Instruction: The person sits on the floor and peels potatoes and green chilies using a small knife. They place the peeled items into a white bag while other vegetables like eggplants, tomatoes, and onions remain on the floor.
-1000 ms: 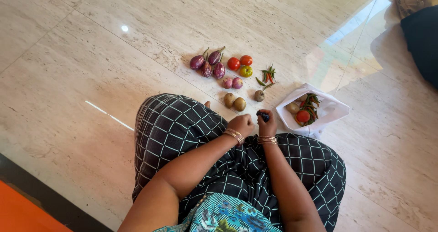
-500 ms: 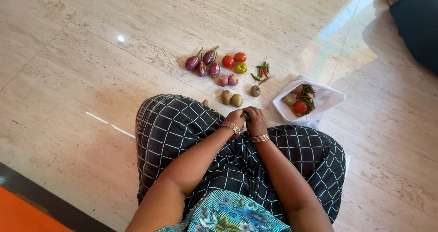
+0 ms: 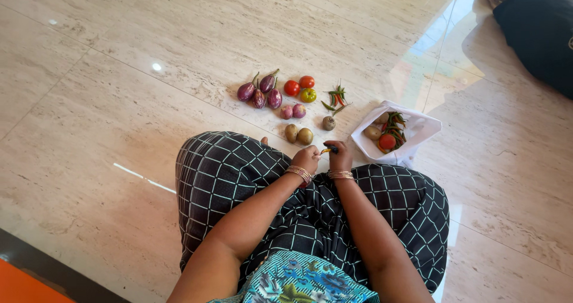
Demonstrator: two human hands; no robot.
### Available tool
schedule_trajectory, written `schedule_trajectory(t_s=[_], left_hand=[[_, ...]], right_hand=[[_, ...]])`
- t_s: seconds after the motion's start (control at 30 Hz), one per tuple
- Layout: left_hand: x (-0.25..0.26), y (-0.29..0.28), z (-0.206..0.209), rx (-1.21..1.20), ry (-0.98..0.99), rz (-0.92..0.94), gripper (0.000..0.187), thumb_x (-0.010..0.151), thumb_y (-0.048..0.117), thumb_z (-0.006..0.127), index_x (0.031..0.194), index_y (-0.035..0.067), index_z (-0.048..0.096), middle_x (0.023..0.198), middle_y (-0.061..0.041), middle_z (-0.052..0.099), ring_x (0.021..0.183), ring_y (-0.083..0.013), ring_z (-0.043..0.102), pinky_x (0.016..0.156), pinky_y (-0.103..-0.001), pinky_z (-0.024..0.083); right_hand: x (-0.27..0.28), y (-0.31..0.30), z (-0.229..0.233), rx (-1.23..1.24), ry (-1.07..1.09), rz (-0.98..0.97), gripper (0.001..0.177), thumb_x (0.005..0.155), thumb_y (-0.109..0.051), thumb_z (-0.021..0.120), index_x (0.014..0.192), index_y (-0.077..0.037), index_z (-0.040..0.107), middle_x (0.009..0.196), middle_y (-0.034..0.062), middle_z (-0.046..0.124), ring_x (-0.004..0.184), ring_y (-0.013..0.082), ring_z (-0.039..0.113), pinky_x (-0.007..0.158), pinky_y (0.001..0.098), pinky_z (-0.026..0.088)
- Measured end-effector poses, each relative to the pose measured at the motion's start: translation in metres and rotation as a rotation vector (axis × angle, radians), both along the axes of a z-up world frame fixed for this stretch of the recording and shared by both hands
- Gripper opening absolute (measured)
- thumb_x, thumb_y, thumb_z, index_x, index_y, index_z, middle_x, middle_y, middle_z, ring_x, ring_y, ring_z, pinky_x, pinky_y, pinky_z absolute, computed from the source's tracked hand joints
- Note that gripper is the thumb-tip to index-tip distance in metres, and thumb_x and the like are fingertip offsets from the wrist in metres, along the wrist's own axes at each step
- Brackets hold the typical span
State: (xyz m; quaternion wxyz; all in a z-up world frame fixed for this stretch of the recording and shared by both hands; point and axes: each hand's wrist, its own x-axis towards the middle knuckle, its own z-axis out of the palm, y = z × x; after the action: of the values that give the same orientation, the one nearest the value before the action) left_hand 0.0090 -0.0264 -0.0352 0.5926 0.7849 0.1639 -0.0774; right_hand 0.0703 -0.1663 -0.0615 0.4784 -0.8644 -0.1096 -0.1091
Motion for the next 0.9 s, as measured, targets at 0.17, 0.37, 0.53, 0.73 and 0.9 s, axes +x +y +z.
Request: schedule_trajectory(t_s=[0.17,0.37,0.53,0.73,0.9], left_hand=[[0.010,0.007,-0.005,-0.027,-0.121,0.232,0.009,0.095,0.012,0.060,0.102,0.008,0.063,0.079,-0.013,0.071,0.054,-0.0213,0.070,0.051,-0.037,0.056],[0.010,0.005,-0.010,0.081,-0.026,0.200,0.011,0.096,0.017,0.061,0.101,0.008,0.064,0.079,-0.016,0.073,0.060,-0.0267,0.072,0.060,-0.041,0.057],[0.006,-0.002,-0.019,0.433,-0.159,0.055,0.013,0.094,0.021,0.062,0.099,0.009,0.067,0.088,-0.017,0.074,0.085,-0.0381,0.070,0.072,-0.051,0.055],[0.003,-0.002,-0.011,0.485,-0.181,-0.073,0.017,0.093,0.018,0.059,0.108,0.013,0.065,0.088,-0.017,0.073,0.085,-0.0385,0.070,0.072,-0.052,0.055],[0.003,-0.005,-0.007,0.507,-0.166,-0.155,0.010,0.095,0.019,0.059,0.102,0.013,0.062,0.087,-0.014,0.074,0.085,-0.0370,0.070,0.072,-0.052,0.054]], right_hand=[[0.023,-0.014,-0.019,0.480,0.443,-0.144,0.019,0.090,-0.011,0.078,0.107,-0.005,0.079,0.089,0.0054,0.071,0.071,0.0153,0.062,0.063,0.0304,0.051],[-0.005,-0.004,0.000,1.116,0.996,-0.021,0.036,0.096,-0.033,0.064,0.117,-0.005,0.069,0.104,0.0067,0.074,0.089,0.0177,0.069,0.075,0.0364,0.060],[-0.041,0.016,0.015,0.847,1.024,0.176,0.027,0.094,-0.023,0.058,0.118,-0.020,0.070,0.104,-0.0015,0.074,0.091,0.0103,0.069,0.076,0.0311,0.058],[-0.019,0.003,-0.022,0.817,0.987,0.153,0.014,0.097,-0.021,0.068,0.109,-0.015,0.072,0.085,-0.0038,0.071,0.069,0.0085,0.060,0.056,0.0241,0.043],[-0.004,-0.011,-0.030,0.821,0.970,0.102,0.014,0.097,-0.022,0.071,0.106,-0.012,0.074,0.086,-0.0039,0.070,0.069,0.0062,0.057,0.056,0.0218,0.042]])
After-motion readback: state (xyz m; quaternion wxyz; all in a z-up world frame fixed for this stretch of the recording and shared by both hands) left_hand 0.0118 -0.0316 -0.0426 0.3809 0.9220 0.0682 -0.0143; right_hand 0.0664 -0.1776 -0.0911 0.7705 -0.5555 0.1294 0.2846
